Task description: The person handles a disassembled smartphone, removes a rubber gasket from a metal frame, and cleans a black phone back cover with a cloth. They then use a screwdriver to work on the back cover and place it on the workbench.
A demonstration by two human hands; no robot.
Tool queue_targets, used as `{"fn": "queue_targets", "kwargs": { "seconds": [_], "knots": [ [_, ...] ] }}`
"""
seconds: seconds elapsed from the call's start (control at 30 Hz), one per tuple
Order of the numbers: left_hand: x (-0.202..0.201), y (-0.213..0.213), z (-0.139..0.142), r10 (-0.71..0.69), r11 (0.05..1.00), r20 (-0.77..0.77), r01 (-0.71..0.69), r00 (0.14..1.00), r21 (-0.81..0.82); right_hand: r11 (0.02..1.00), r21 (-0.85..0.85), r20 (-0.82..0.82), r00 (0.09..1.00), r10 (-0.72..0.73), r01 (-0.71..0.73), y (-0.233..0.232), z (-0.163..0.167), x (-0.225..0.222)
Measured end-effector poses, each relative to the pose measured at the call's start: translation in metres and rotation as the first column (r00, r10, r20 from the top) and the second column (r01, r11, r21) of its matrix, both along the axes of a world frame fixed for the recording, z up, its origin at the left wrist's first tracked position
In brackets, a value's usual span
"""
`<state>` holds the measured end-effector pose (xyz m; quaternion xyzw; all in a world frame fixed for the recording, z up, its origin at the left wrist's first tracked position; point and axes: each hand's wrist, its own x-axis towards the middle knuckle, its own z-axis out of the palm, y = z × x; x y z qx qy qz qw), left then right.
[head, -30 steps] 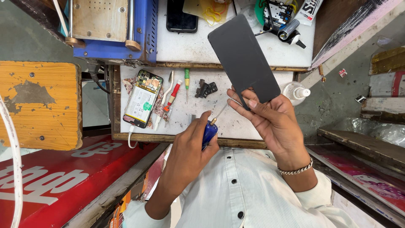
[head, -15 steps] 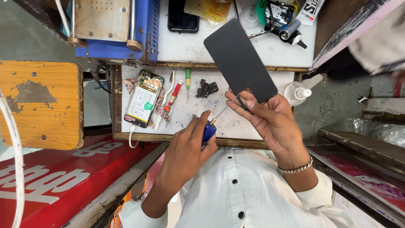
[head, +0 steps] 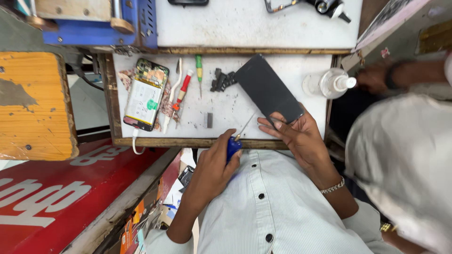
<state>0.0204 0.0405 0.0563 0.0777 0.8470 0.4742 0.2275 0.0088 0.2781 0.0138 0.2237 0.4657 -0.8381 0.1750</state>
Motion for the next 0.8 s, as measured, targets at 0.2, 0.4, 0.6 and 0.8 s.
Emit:
{"fn": "queue_targets", "kwargs": {
  "seconds": [0.2,0.4,0.6,0.8],
  "knots": [
    [0.015,0.011,-0.017,-0.035,0.999,0.128,0.039,0.991,-0.035,0.955,0.25,-0.032,0.987,-0.16,0.163,-0.008,-0.012,0.019],
    [0.03,0.012,-0.024,-0.006,0.998,0.132,-0.002,0.991,0.06,0.804,0.57,-0.109,0.985,-0.132,0.17,0.0,-0.015,0.042],
    [0.037,0.023,-0.03,-0.008,0.996,0.113,-0.002,0.994,0.088,0.865,0.435,-0.187,0.965,-0.186,0.251,0.021,-0.022,0.05],
    [0.042,0.036,-0.031,-0.043,0.999,0.049,0.042,0.998,0.019,0.82,0.508,-0.275,0.952,-0.135,0.263,0.022,-0.021,0.037]
  ]
}}
